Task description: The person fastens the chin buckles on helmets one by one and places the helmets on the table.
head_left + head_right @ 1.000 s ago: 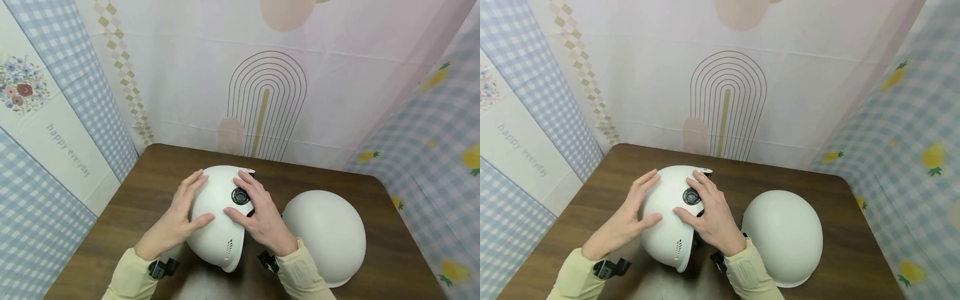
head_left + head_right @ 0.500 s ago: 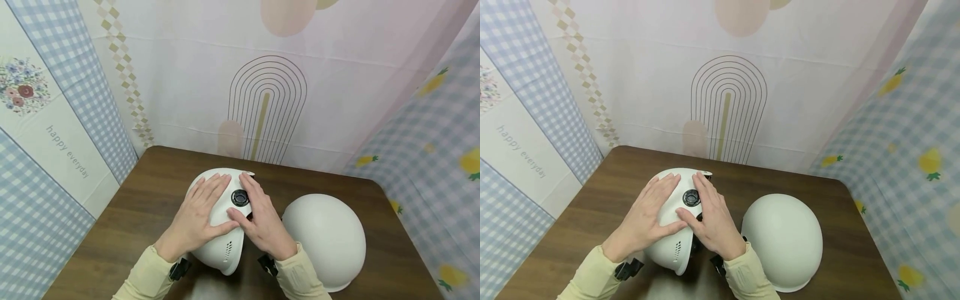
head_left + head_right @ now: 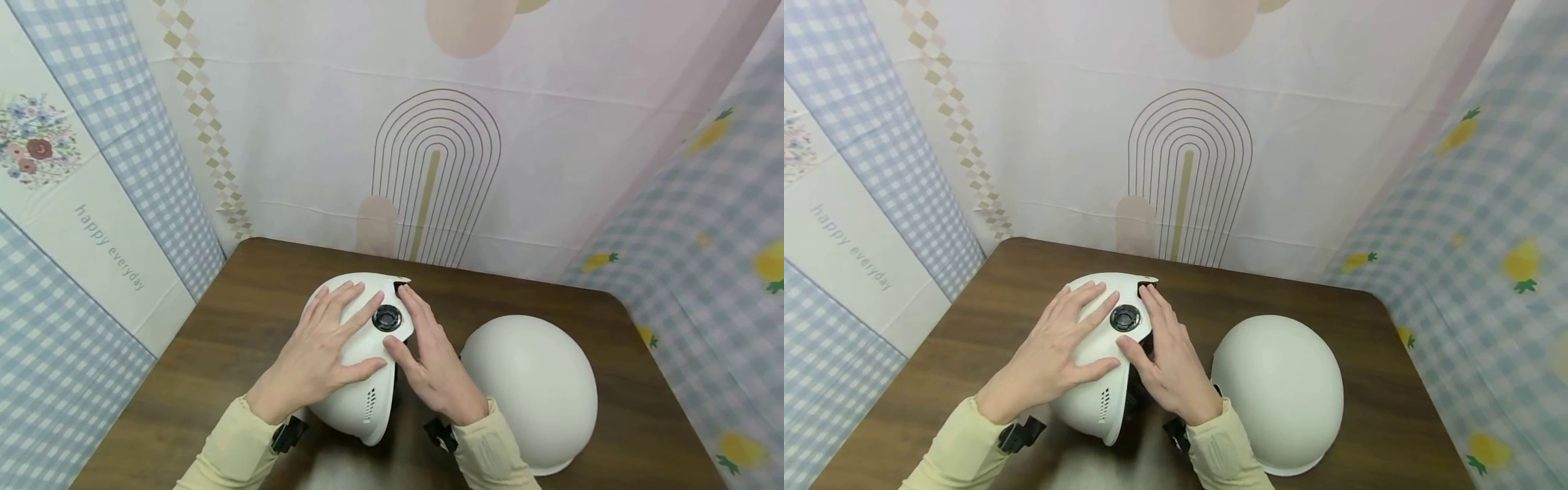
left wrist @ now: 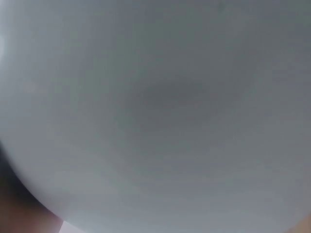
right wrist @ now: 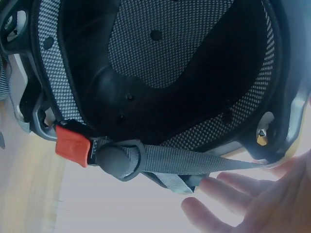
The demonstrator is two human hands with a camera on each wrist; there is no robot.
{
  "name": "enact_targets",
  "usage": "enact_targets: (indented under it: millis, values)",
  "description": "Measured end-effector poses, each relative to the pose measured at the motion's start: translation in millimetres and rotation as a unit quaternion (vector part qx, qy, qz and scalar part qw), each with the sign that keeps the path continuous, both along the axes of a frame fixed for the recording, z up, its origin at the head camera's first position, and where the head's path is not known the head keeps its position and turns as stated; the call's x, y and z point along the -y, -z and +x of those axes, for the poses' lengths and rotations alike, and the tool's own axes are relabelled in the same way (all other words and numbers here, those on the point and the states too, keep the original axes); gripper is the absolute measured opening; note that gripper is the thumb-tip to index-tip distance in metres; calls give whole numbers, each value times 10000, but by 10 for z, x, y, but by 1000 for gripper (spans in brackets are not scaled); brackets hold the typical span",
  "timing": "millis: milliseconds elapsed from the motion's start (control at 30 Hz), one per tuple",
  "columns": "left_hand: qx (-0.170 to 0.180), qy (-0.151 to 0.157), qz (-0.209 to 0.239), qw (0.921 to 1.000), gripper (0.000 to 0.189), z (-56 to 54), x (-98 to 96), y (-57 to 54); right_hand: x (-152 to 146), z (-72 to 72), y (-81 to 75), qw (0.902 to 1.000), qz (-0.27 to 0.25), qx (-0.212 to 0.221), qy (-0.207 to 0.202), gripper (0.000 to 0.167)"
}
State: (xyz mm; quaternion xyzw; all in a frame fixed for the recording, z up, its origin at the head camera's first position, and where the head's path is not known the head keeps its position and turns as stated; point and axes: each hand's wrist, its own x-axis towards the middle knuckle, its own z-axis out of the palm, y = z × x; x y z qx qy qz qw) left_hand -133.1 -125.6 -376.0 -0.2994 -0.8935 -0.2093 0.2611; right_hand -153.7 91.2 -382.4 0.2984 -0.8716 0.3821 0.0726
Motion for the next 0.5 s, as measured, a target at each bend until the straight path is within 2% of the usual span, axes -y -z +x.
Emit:
enact_targets:
  millis: [300, 500]
  values:
    - [131, 70, -13, 9999, 69, 22, 27, -12, 3, 21, 36, 9996, -213, 160, -122, 75]
    - [266, 106, 67, 9996, 75, 31, 75, -30, 36, 43, 56, 9993, -171, 298, -147, 74]
